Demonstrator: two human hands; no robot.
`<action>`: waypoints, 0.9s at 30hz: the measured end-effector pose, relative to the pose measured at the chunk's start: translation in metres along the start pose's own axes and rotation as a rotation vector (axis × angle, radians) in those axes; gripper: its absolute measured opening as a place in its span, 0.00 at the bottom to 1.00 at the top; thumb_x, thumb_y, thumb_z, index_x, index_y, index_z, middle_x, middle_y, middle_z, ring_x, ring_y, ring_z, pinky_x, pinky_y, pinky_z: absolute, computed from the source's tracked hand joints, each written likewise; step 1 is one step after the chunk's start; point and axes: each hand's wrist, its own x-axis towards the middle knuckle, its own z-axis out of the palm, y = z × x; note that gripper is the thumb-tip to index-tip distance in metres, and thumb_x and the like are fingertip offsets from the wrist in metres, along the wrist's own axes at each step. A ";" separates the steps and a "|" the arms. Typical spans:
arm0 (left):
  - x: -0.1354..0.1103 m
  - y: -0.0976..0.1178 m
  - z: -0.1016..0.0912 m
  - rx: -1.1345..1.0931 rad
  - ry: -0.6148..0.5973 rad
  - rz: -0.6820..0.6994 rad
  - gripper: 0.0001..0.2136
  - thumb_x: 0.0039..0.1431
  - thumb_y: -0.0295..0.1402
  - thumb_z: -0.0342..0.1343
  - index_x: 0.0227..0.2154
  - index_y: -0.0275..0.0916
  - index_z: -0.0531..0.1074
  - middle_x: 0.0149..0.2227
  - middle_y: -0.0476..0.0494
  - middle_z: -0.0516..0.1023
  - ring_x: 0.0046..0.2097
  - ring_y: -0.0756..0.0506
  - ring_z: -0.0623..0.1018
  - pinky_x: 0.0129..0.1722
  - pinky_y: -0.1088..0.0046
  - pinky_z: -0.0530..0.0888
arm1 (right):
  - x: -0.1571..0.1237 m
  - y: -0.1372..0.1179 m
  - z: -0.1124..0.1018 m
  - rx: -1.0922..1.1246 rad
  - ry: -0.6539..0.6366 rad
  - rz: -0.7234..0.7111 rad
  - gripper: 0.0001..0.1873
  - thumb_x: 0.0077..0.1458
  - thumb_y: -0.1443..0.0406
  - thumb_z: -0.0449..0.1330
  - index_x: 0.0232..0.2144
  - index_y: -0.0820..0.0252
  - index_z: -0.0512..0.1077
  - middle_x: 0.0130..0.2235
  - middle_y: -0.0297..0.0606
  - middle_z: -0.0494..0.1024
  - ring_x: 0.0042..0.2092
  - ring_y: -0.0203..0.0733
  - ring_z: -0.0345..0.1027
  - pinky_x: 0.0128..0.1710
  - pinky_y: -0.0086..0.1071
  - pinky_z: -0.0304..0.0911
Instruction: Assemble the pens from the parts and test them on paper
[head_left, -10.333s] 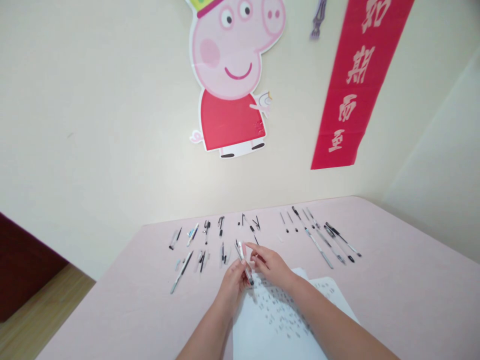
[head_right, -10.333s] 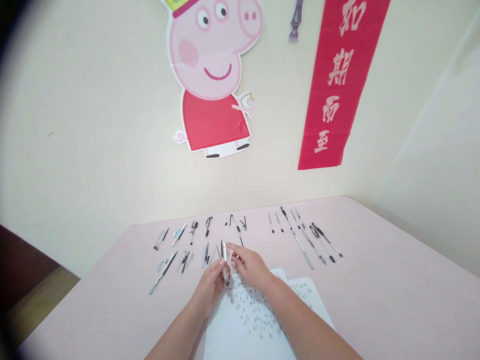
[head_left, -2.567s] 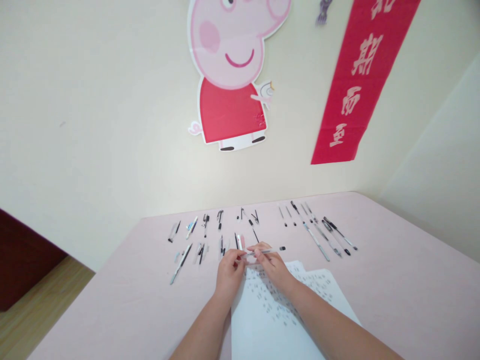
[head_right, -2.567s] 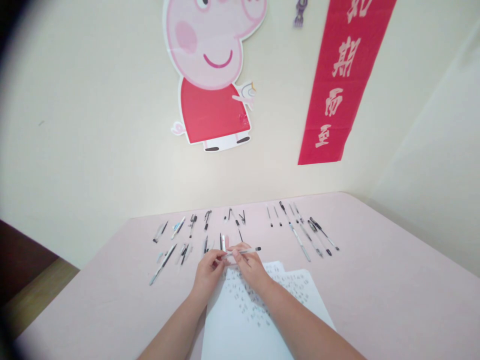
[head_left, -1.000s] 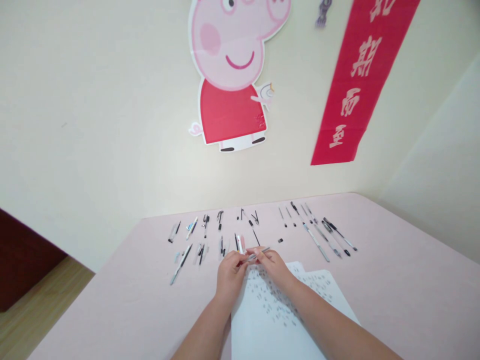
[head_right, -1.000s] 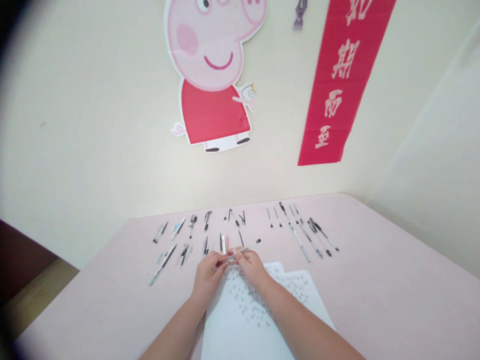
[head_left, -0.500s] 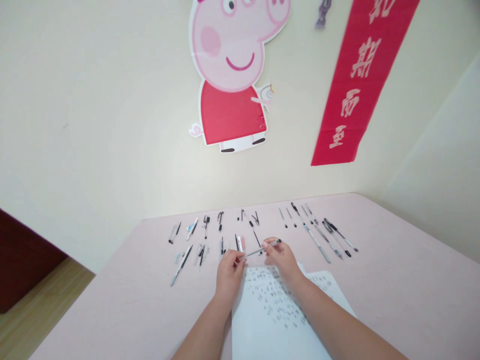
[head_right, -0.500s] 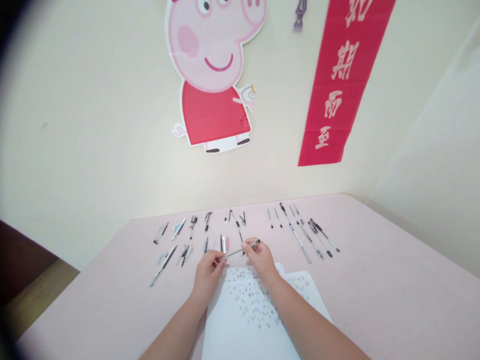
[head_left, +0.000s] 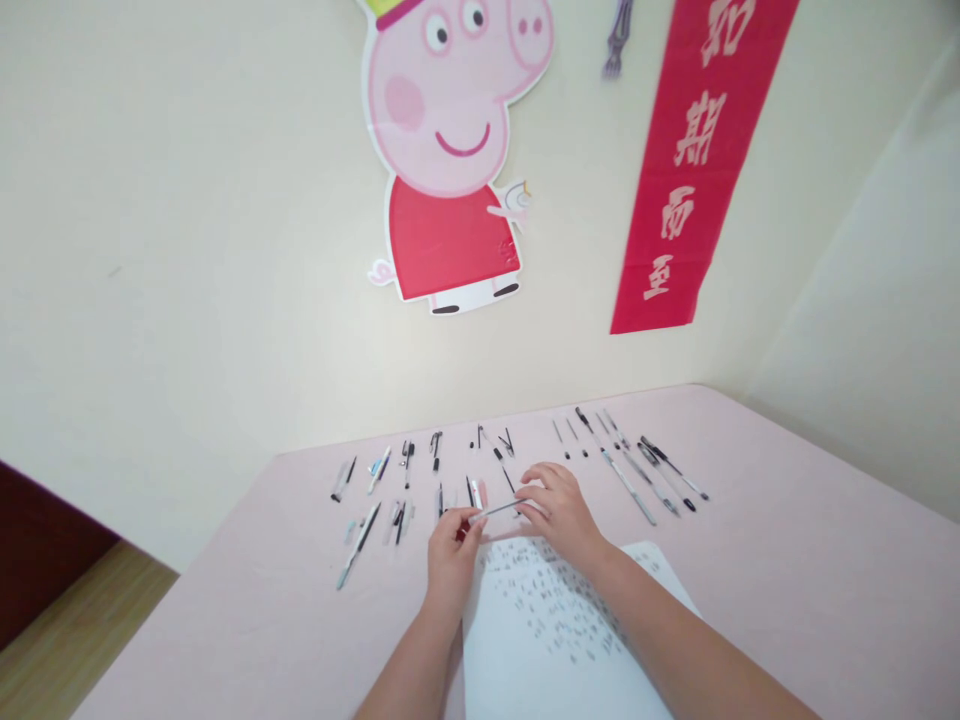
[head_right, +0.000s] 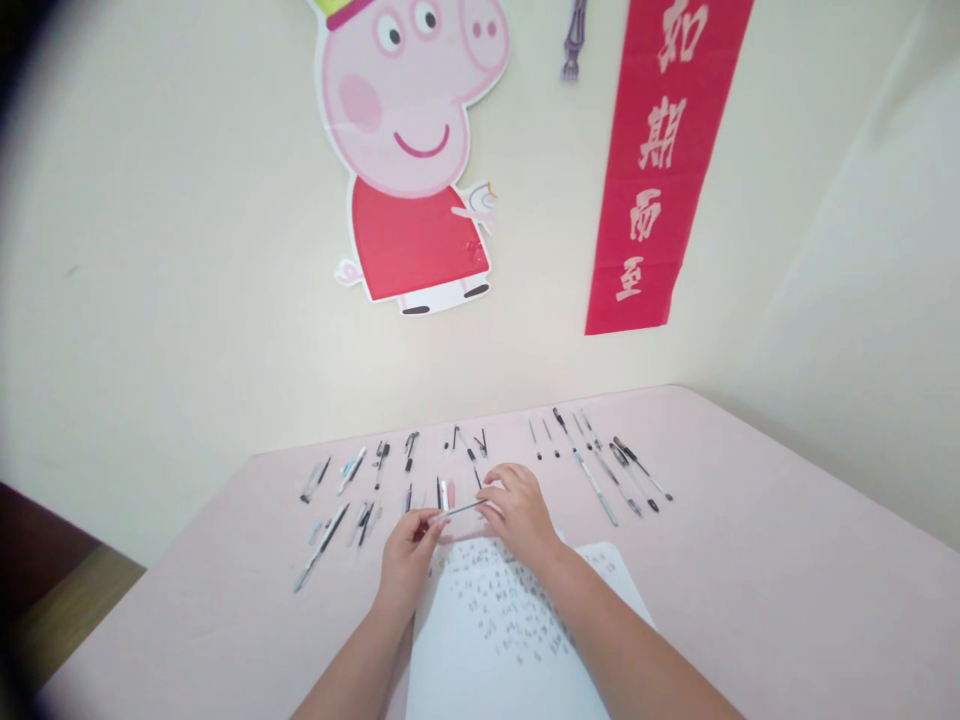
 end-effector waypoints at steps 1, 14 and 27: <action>0.000 0.001 0.000 -0.011 -0.001 -0.002 0.08 0.50 0.36 0.55 0.29 0.37 0.74 0.27 0.46 0.75 0.28 0.48 0.72 0.28 0.72 0.69 | 0.001 0.000 -0.001 -0.020 -0.032 -0.026 0.05 0.53 0.65 0.58 0.31 0.56 0.74 0.38 0.40 0.72 0.44 0.44 0.61 0.47 0.41 0.54; 0.001 0.002 0.003 -0.206 0.014 -0.137 0.18 0.48 0.38 0.57 0.43 0.36 0.70 0.27 0.49 0.73 0.26 0.49 0.73 0.28 0.71 0.71 | 0.000 -0.003 -0.001 -0.288 -0.315 0.065 0.07 0.53 0.70 0.52 0.30 0.62 0.71 0.32 0.40 0.72 0.37 0.41 0.64 0.38 0.32 0.57; -0.001 0.000 0.004 -0.171 -0.033 -0.162 0.17 0.47 0.42 0.57 0.37 0.36 0.72 0.29 0.45 0.74 0.29 0.47 0.74 0.30 0.70 0.71 | -0.002 0.044 -0.045 -0.501 -0.493 0.770 0.17 0.49 0.77 0.49 0.42 0.69 0.67 0.37 0.52 0.76 0.39 0.47 0.71 0.29 0.30 0.53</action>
